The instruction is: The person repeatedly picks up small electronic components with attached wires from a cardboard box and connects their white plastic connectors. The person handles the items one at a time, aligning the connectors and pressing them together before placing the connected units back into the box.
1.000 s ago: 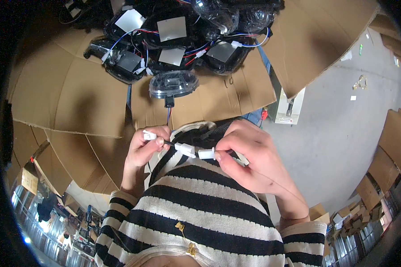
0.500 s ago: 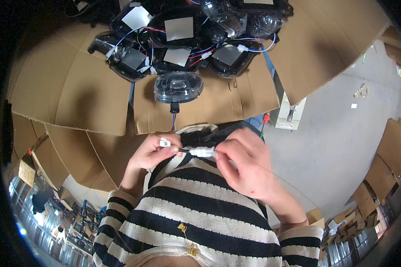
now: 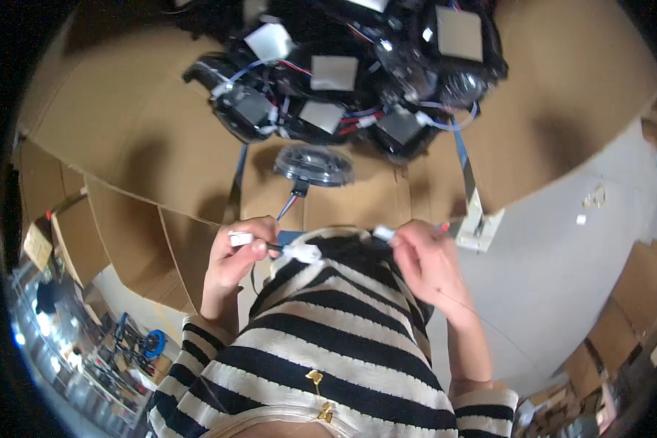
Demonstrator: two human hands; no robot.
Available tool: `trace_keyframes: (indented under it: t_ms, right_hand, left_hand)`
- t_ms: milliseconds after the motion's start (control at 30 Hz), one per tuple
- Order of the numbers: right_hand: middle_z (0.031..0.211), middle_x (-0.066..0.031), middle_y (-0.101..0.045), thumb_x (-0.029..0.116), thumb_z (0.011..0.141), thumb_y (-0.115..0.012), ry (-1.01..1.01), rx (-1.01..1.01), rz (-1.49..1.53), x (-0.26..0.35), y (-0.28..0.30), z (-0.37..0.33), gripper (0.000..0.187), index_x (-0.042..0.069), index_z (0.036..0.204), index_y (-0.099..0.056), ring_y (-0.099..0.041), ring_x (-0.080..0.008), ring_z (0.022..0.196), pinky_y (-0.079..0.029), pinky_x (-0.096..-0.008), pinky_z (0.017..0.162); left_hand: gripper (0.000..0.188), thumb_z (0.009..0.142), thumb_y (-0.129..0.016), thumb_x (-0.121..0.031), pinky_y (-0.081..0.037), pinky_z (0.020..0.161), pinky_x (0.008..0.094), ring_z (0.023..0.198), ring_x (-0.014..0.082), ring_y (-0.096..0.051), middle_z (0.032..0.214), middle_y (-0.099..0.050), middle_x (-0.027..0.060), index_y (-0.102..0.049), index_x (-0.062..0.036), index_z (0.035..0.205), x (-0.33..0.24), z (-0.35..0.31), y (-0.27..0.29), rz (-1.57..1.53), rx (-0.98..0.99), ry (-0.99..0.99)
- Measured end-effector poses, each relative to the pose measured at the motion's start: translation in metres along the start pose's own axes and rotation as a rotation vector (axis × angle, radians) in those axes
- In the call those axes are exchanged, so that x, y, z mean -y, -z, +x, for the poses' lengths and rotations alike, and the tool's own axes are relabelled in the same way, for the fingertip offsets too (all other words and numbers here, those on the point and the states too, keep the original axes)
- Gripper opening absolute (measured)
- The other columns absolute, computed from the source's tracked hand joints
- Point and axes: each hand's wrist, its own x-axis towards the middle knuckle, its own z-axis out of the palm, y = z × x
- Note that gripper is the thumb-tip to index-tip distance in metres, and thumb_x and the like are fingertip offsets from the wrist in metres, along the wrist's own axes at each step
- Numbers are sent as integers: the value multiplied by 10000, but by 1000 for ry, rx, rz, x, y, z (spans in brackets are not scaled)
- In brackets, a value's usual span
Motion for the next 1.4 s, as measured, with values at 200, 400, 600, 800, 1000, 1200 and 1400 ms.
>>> trace_keyframes:
  t_ms: [200, 400, 600, 800, 1000, 1200, 1400]
  right_hand:
    - [656, -177, -558, 188, 783, -467, 147, 114, -731, -68, -44, 22, 163, 57, 784, -564, -545, -334, 608, -416, -437, 568]
    - [617, -184, -547, 171, 789, -451, 198, 291, -730, -88, -58, 32, 154, 40, 720, -491, -548, -369, 585, -437, -463, 526]
    - [664, -232, -545, 178, 795, -433, 168, 394, -698, -102, -44, 48, 190, 10, 738, -502, -530, -409, 647, -404, -490, 596]
    - [692, -242, -545, 183, 778, -441, 162, 394, -582, -110, -41, 54, 209, -1, 718, -521, -515, -421, 668, -386, -494, 613]
    - [718, -237, -550, 205, 786, -431, 89, 410, -522, -114, -50, 55, 232, 3, 733, -533, -516, -415, 686, -384, -492, 632]
    - [825, -206, -562, 240, 811, -424, -51, 394, -629, -91, -47, 54, 242, 42, 831, -562, -526, -377, 789, -395, -470, 691]
    - [705, -197, -579, 218, 794, -433, -145, 283, -575, -82, -46, 47, 198, 64, 787, -557, -557, -385, 676, -432, -483, 620]
  left_hand:
    - [110, 825, -497, -90, -370, 625, 219, 702, 81, -478, 759, -526, 41, -531, 15, 827, -51, -40, 15, -65, -232, -147]
    - [151, 758, -528, -104, -390, 564, 241, 666, 139, -495, 761, -518, 105, -537, 38, 808, -90, -114, 12, 40, -772, -835]
    - [210, 874, -373, -186, -240, 542, 231, 539, 73, -278, 577, -298, -23, -472, -2, 849, -135, -186, 59, 194, -1267, -1302]
    - [156, 837, -484, -138, -224, 442, 189, 485, 35, -303, 559, -389, -47, -557, -5, 802, -108, -218, 132, 270, -1694, -1133]
    - [210, 806, -508, -198, -360, 481, 253, 527, 91, -436, 556, -487, 9, -550, -17, 708, 38, -186, 253, 471, -1832, -397]
    - [205, 796, -507, -175, -410, 564, 255, 640, 113, -508, 710, -568, 30, -591, -6, 876, 73, -126, 232, 146, -1503, 73]
    - [227, 840, -482, -170, -401, 627, 198, 697, 87, -497, 772, -566, 27, -565, 18, 937, 70, -125, 202, 545, -1508, -151]
